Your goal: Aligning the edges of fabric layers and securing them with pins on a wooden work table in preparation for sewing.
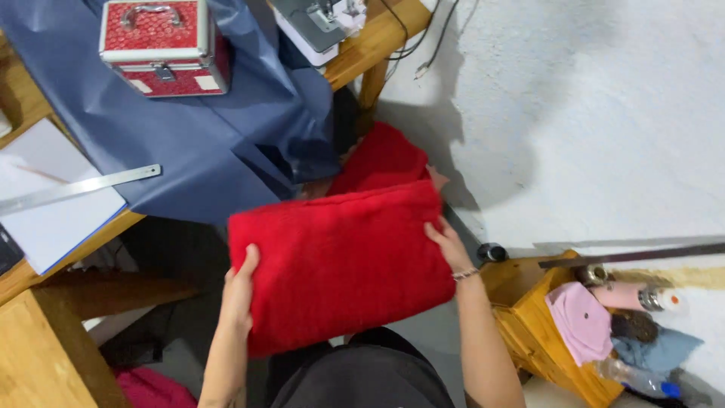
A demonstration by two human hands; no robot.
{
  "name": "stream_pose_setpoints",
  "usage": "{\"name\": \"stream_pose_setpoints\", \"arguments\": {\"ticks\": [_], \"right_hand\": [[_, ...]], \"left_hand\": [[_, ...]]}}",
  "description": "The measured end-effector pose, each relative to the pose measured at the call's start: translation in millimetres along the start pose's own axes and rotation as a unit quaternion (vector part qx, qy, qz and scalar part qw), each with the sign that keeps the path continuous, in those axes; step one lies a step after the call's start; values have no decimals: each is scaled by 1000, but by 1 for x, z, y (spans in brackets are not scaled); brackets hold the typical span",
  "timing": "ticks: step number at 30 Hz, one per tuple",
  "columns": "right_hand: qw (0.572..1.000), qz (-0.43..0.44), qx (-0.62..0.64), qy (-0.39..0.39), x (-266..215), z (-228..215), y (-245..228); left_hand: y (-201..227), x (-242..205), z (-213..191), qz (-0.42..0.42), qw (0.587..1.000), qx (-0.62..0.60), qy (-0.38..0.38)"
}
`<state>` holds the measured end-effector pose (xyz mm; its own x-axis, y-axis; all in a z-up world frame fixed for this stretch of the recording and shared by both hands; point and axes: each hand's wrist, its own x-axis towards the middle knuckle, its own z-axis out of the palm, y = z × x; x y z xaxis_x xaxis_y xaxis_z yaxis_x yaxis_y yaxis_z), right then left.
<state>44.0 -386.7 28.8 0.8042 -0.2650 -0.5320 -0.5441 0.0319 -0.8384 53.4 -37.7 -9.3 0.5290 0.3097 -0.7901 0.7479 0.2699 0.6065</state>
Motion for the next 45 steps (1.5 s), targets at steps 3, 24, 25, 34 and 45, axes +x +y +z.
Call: {"name": "stream_pose_setpoints", "arguments": {"ticks": [3, 24, 25, 34, 45], "right_hand": [[997, 16, 40, 68, -7, -5, -17], [896, -379, 15, -230, 233, 361, -373], [896, -379, 17, -232, 269, 393, -381], [889, -411, -59, -193, 500, 589, -446], [848, -509, -144, 40, 443, 552, -392]], "left_hand": [[49, -41, 52, 13, 997, 68, -39], [427, 175, -123, 260, 928, -261, 55], [448, 195, -133, 261, 928, -260, 57], [595, 342, -161, 199, 944, -256, 63], [557, 446, -160, 394, 886, -71, 234]]}}
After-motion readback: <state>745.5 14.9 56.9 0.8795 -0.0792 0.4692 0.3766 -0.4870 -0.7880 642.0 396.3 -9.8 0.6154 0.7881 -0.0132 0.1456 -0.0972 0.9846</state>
